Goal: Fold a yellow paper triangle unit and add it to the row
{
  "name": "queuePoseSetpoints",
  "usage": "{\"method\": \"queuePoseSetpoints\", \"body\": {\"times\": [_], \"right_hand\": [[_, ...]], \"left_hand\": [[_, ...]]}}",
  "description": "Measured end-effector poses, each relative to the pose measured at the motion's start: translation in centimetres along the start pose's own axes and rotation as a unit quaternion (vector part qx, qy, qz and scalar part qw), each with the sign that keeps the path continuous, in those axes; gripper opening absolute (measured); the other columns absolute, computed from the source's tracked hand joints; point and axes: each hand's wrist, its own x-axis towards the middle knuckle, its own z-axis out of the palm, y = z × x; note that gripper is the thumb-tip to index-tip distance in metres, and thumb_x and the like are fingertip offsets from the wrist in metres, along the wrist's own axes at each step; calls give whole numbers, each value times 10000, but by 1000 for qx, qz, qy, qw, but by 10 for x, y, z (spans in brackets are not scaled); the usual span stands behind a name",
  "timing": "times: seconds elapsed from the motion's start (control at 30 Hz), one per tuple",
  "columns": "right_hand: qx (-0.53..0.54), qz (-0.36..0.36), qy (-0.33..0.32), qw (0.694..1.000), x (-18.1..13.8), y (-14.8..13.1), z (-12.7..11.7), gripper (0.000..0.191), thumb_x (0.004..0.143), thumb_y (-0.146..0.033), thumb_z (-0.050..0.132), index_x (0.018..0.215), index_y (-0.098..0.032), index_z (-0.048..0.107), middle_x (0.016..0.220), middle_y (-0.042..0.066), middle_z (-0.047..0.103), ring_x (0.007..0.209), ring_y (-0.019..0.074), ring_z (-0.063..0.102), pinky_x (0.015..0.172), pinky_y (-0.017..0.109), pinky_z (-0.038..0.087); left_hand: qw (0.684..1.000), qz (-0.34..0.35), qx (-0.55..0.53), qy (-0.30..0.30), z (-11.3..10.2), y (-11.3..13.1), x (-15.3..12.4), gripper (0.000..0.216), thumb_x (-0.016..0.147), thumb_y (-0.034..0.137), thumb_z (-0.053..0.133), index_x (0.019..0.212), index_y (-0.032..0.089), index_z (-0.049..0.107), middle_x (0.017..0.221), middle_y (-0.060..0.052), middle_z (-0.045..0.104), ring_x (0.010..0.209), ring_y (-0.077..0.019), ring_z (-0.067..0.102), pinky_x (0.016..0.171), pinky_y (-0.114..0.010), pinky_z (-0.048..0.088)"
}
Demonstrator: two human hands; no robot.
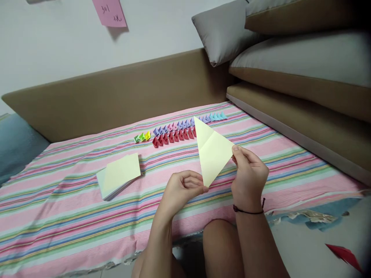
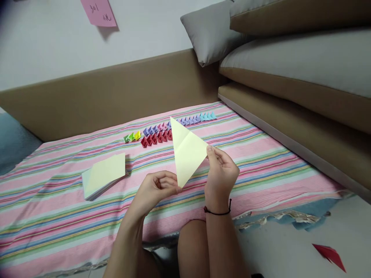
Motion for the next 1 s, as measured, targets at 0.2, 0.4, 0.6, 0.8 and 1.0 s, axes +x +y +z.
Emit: {"method": "queuePoseSetpoints", "body": {"times": [0.2, 0.4, 0.6, 0.8, 1.0], "right_hand": [[-13, -6, 15, 1000, 4, 2, -3, 212, 648, -302, 781, 799, -157, 751, 765, 36, 738, 758, 179, 679, 724, 321, 556], [-23, -22, -8, 999, 1, 3, 1, 156, 669, -279, 760, 763, -156, 742, 736, 31, 732, 743, 185, 681, 707, 325, 558], [-28, -36, -18, 999, 0, 3, 2, 171, 684, -290, 754, 775, -147, 733, 746, 34, 731, 757, 193, 684, 733, 346, 559], [-25, -36, -15, 999, -1, 2, 1, 173, 685, -292, 757, 778, -147, 733, 751, 37, 733, 759, 197, 685, 734, 355, 563], [-14, -33, -12, 999, -2, 0, 3, 180, 677, -296, 768, 779, -151, 739, 744, 36, 734, 754, 195, 686, 733, 346, 557]], "left_hand": [[998, -4, -63, -18, 0, 5, -3, 322, 578, 246, 848, 818, 97, 694, 678, -41, 714, 614, -111, 661, 630, -195, 547], [998, -7, -61, -28, 1, -1, -1, 271, 653, 335, 802, 745, 107, 687, 619, -25, 679, 579, -125, 666, 601, -216, 554], [999, -1, -47, -27, 1, 1, -2, 285, 628, 356, 810, 686, 112, 675, 559, -24, 653, 531, -139, 653, 572, -235, 539], [998, 10, -22, -64, -4, 2, -4, 258, 596, 241, 831, 778, 118, 694, 675, -50, 702, 621, -142, 669, 637, -233, 534], [998, 5, 14, -63, -9, 0, -4, 294, 561, 157, 831, 809, 121, 679, 752, -52, 709, 690, -150, 685, 676, -232, 536]]}}
